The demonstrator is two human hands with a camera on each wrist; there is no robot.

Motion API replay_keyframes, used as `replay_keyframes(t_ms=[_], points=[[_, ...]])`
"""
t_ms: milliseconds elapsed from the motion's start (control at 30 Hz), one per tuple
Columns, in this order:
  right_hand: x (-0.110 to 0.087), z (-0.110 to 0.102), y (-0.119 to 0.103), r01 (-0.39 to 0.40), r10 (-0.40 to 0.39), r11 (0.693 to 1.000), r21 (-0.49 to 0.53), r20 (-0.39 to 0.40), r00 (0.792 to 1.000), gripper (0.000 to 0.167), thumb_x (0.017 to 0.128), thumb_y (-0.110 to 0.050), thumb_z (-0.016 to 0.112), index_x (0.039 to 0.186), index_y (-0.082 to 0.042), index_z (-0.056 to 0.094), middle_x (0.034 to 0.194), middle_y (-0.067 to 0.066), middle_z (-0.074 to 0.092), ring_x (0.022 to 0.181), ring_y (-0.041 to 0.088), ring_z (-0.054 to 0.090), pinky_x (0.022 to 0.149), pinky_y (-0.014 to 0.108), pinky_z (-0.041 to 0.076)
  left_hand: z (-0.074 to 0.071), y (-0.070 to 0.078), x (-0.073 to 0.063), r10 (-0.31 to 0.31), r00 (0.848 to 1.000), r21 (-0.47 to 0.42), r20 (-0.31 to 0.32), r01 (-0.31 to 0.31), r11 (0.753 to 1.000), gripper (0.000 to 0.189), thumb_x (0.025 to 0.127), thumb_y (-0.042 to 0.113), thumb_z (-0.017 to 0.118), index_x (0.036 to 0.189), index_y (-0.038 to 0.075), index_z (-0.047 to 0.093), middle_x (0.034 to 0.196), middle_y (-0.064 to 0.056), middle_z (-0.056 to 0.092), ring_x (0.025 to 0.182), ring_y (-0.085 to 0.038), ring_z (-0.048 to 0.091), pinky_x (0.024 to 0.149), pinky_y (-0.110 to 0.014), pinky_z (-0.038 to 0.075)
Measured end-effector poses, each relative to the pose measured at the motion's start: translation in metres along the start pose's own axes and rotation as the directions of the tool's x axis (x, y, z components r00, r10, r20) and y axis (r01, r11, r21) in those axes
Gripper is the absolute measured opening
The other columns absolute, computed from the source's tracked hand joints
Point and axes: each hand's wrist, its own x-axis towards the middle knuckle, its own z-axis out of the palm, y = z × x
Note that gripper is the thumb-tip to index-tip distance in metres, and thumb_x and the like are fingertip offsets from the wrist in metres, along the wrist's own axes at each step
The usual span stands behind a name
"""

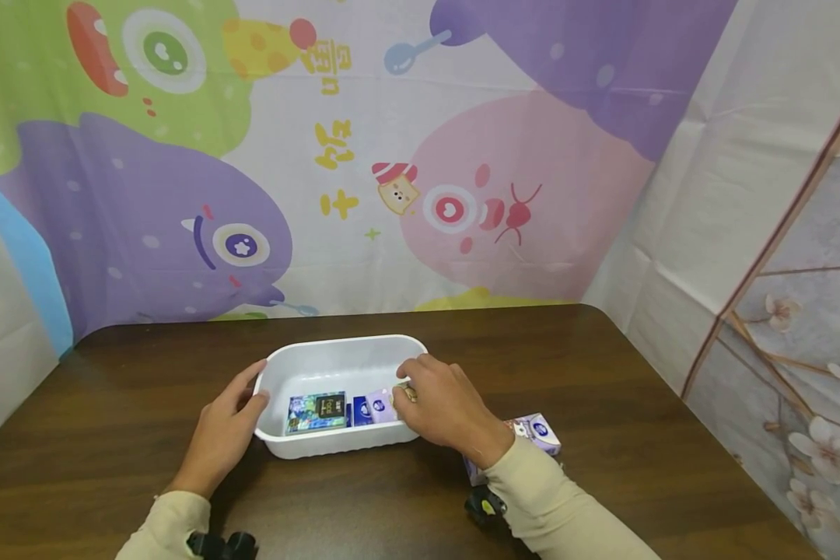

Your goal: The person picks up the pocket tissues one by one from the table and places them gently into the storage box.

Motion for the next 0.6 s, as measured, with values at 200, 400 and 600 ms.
replay_keyframes(t_ms=[200, 400, 600], points=[[0.0013, -0.0007, 0.0017, 0.018, -0.018, 1.0, -0.012, -0.026, 1.0, 0.022, 0.092, -0.023, 0.061, 0.095, -0.006, 0.074, 0.096, 0.003, 0.07, 0.087, 0.016, 0.066, 0.077, 0.038, 0.054, -0.0001, 0.0007, -0.0005, 0.004, 1.0, 0.006, -0.004, -0.004, 1.0, 0.056, 0.106, 0.037, 0.043, 0.158, 0.019, 0.033, 0.138, -0.028, 0.053, 0.126, -0.044, 0.05, 0.101, -0.065, 0.037], [0.0017, -0.0033, 0.0019, 0.008, -0.008, 1.0, -0.019, -0.024, 1.0, 0.021, 0.092, -0.023, 0.06, 0.095, -0.007, 0.074, 0.096, 0.003, 0.069, 0.087, 0.017, 0.065, 0.077, 0.037, 0.053, 0.0, 0.0007, -0.0007, 0.014, 1.0, 0.006, -0.005, -0.014, 1.0, 0.056, 0.106, 0.035, 0.044, 0.158, 0.018, 0.033, 0.136, -0.028, 0.054, 0.125, -0.043, 0.051, 0.1, -0.064, 0.039], [0.002, -0.0087, 0.0012, -0.015, 0.015, 1.0, 0.004, -0.022, 1.0, 0.02, 0.092, -0.024, 0.063, 0.098, -0.008, 0.073, 0.097, 0.004, 0.068, 0.086, 0.019, 0.065, 0.077, 0.038, 0.053, -0.0012, 0.0011, -0.0017, 0.003, 1.0, -0.001, 0.003, -0.003, 1.0, 0.056, 0.106, 0.035, 0.044, 0.158, 0.019, 0.033, 0.137, -0.028, 0.054, 0.126, -0.044, 0.05, 0.101, -0.064, 0.038]])
